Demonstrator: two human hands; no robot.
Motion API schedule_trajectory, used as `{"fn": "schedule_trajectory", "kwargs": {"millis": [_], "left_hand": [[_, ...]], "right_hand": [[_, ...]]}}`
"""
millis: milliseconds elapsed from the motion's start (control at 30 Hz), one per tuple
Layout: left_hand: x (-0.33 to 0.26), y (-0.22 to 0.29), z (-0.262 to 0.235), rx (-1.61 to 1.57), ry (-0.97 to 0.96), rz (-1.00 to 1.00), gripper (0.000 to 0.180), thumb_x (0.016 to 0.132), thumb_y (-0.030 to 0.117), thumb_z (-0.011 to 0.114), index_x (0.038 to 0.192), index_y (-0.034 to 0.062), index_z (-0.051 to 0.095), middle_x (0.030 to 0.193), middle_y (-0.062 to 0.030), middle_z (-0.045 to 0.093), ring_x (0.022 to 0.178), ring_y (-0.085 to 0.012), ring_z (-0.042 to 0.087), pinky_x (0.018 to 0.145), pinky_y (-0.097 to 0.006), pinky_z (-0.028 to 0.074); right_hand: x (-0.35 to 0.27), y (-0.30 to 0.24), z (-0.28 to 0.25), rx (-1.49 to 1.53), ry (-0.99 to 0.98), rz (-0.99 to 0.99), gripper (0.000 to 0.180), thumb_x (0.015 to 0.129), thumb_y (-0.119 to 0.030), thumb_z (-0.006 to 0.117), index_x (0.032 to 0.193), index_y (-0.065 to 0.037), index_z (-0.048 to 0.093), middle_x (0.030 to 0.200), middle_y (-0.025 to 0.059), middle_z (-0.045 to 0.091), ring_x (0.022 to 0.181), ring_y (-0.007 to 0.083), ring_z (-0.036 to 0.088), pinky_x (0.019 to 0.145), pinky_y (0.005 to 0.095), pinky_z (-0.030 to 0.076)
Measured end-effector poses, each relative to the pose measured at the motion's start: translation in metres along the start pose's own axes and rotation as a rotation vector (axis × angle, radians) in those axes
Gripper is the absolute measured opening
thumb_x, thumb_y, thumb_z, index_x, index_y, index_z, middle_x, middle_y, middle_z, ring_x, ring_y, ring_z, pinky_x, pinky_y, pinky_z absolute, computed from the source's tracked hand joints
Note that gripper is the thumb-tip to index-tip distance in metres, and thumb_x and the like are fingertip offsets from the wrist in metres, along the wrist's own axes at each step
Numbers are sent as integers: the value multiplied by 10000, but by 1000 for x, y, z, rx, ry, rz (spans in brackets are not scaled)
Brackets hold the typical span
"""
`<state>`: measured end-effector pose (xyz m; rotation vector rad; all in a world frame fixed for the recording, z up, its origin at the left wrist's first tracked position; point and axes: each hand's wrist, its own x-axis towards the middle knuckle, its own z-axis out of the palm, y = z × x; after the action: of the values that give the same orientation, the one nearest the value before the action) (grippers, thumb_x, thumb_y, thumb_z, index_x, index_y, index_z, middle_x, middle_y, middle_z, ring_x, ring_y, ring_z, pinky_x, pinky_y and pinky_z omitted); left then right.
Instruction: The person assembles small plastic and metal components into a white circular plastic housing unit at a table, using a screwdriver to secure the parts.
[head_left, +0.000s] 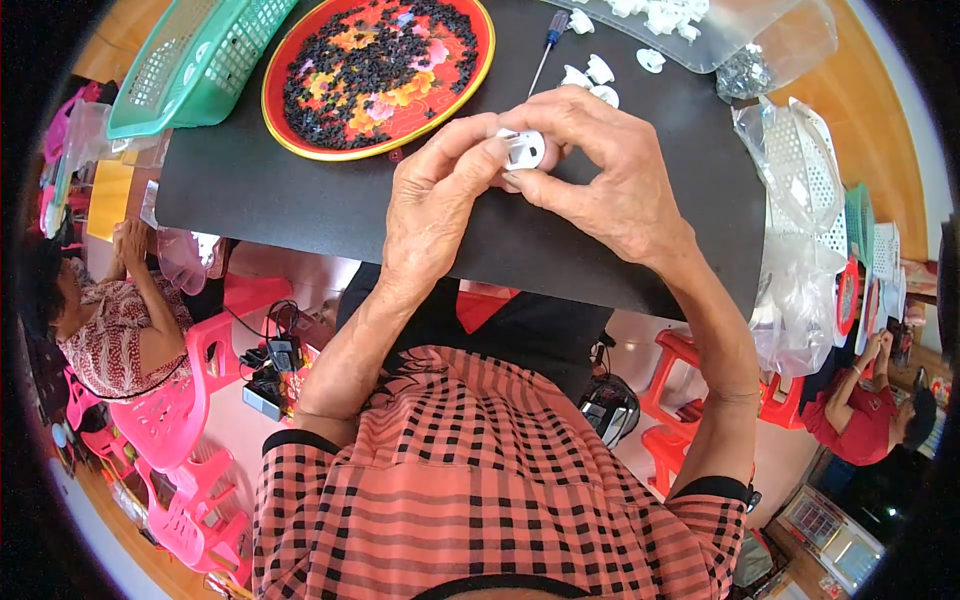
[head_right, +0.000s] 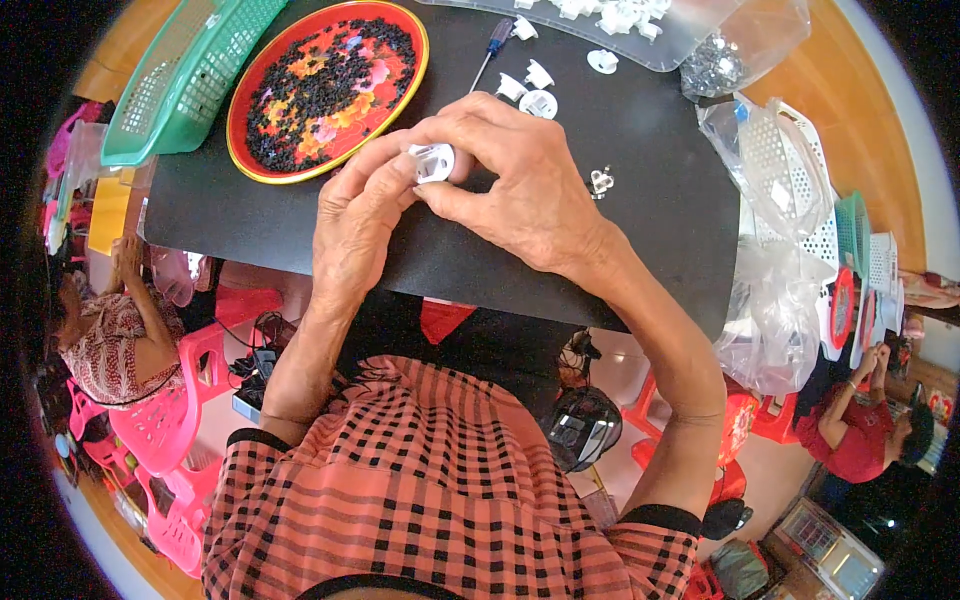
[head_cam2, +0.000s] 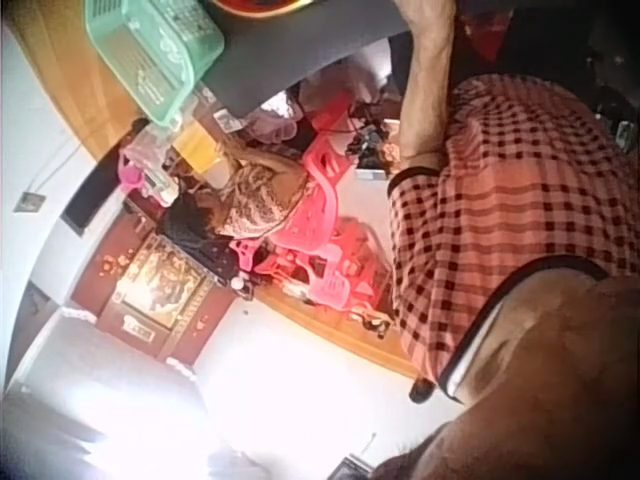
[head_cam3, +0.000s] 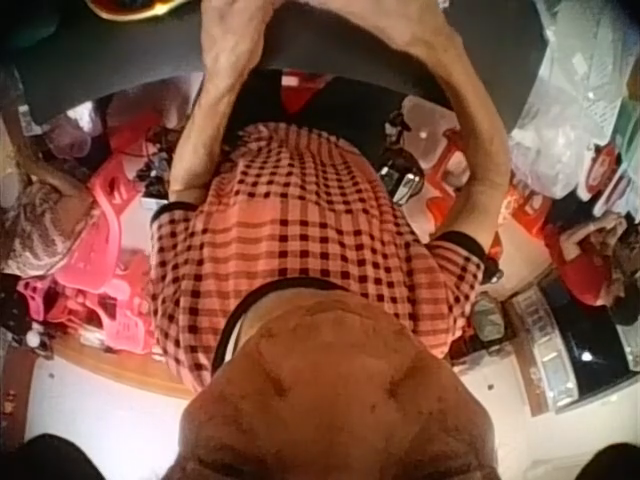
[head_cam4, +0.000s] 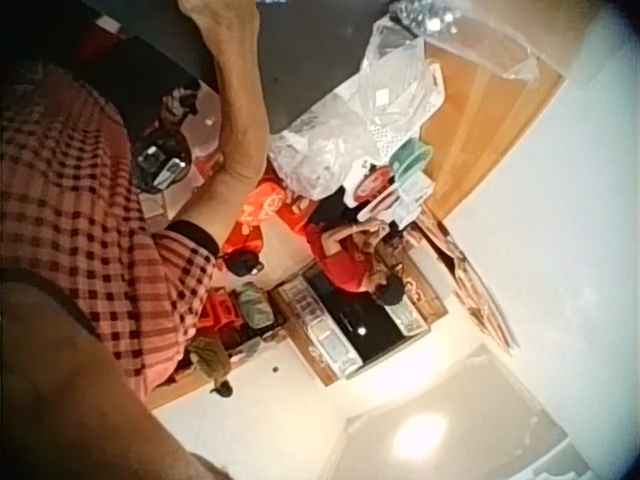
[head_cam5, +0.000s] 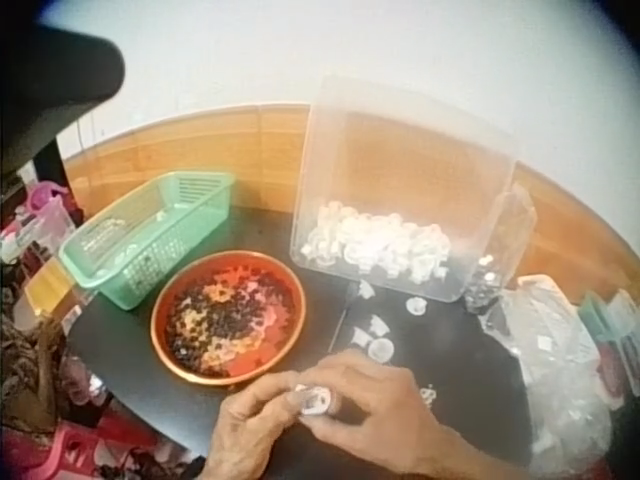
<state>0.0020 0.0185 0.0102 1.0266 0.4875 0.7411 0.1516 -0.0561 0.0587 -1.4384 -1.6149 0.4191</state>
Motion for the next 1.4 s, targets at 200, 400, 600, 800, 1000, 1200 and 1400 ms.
{"fn": "schedule_trajectory", "kwargs": {"millis": [200, 400, 600, 800, 1000, 1200, 1400], "left_hand": [[-1, 2, -1, -181, -42, -30, 292, 937, 159, 500, 1163, -25, 526, 1054, -91, 587, 926, -148, 579, 792, -300, 493], [3, 4, -7, -317, -165, -98, 268, 939, 168, 491, 1141, -6, 522, 1047, -101, 577, 936, -173, 577, 780, -322, 498], [5, 5, -7, -473, -182, -220, 270, 921, 168, 531, 1121, -13, 515, 1007, -100, 571, 927, -168, 574, 754, -305, 504], [8, 1, -12, -479, -187, -225, 253, 914, 161, 543, 1101, -9, 516, 1009, -93, 565, 936, -156, 571, 765, -292, 505], [8, 6, -6, -471, -149, -219, 244, 912, 162, 548, 1092, -1, 525, 1024, -88, 565, 964, -161, 568, 803, -293, 502], [10, 3, -11, -449, -165, -263, 253, 910, 176, 554, 1090, -1, 530, 1031, -81, 566, 980, -156, 566, 831, -301, 499], [9, 4, -6, -412, -130, -245, 262, 906, 188, 567, 1085, 0, 532, 1023, -79, 568, 969, -152, 569, 835, -297, 499]], "right_hand": [[1, 3, 3, 53, 22, -4, 348, 658, -27, 715, 996, -37, 635, 911, 54, 611, 664, 102, 566, 623, 248, 489], [0, 15, 4, 33, 78, -81, 326, 636, -59, 762, 940, -57, 645, 871, 42, 629, 687, 112, 582, 621, 242, 492], [-3, 17, 7, -37, 133, -180, 300, 623, -71, 768, 898, -72, 648, 886, 50, 647, 748, 165, 619, 674, 266, 500], [-3, 17, 10, -52, 139, -198, 338, 622, -77, 765, 938, -83, 645, 903, 64, 649, 801, 198, 633, 725, 291, 508], [-3, 15, 9, -5, 133, -107, 384, 640, -92, 764, 1001, -73, 633, 956, 65, 641, 813, 183, 623, 736, 284, 512], [0, 19, 9, -21, 113, -111, 392, 639, -101, 765, 1005, -63, 630, 962, 71, 636, 824, 183, 619, 746, 292, 510], [-1, 23, 7, 1, 57, -89, 386, 636, -92, 757, 999, -53, 630, 951, 79, 634, 834, 191, 617, 751, 294, 506]]}}
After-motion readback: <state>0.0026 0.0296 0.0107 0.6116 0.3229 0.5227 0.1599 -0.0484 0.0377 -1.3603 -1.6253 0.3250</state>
